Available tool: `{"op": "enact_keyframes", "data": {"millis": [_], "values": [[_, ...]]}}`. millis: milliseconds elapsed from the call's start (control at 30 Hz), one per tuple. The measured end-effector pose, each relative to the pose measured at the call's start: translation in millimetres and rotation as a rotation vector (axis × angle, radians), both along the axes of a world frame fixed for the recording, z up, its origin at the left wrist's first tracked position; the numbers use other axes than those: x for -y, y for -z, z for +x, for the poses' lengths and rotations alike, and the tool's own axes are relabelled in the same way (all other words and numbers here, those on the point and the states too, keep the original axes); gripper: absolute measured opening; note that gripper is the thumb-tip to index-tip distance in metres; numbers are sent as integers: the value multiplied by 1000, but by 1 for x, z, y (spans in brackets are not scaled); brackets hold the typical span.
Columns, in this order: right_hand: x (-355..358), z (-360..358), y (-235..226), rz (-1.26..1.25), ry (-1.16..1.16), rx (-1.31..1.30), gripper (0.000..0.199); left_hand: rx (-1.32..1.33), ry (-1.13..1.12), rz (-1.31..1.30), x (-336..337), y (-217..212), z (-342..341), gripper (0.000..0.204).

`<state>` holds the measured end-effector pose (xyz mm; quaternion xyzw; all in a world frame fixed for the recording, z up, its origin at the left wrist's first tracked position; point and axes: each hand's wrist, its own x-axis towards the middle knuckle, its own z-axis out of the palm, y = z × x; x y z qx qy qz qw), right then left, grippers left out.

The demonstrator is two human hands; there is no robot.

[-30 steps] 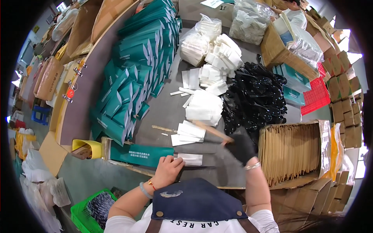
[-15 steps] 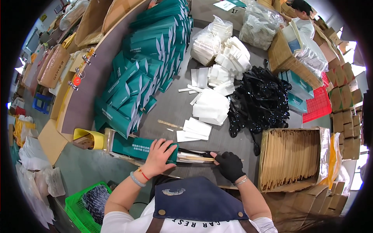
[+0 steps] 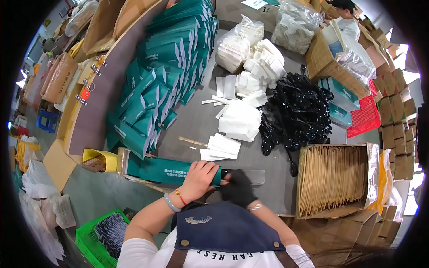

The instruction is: The recorder is assembling and packaging components by placing white strips and black rods into a fixture and then into a box.

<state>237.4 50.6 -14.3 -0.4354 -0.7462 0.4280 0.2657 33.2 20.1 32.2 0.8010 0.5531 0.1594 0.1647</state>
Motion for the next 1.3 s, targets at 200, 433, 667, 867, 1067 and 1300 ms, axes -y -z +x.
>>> {"op": "enact_keyframes", "data": {"millis": [200, 433, 667, 867, 1067, 1300], "values": [[-13, 12, -30, 155, -16, 117, 45, -122, 64, 157, -7, -2, 0, 35], [-33, 35, -89, 392, -140, 385, 64, -275, 211, -86, -17, -90, -7, 17], [-44, 67, -100, 389, 203, 277, 66, -139, -23, 181, -96, -152, -104, 31], [-33, 65, -90, 400, 165, 324, 64, 1, -351, 250, -56, -80, -116, 41], [-27, 51, -84, 364, -16, 534, 61, 20, -546, -53, 19, 18, -22, 80], [-24, 39, -79, 332, -170, 623, 61, 176, -640, -123, 29, 41, -30, 95]]}}
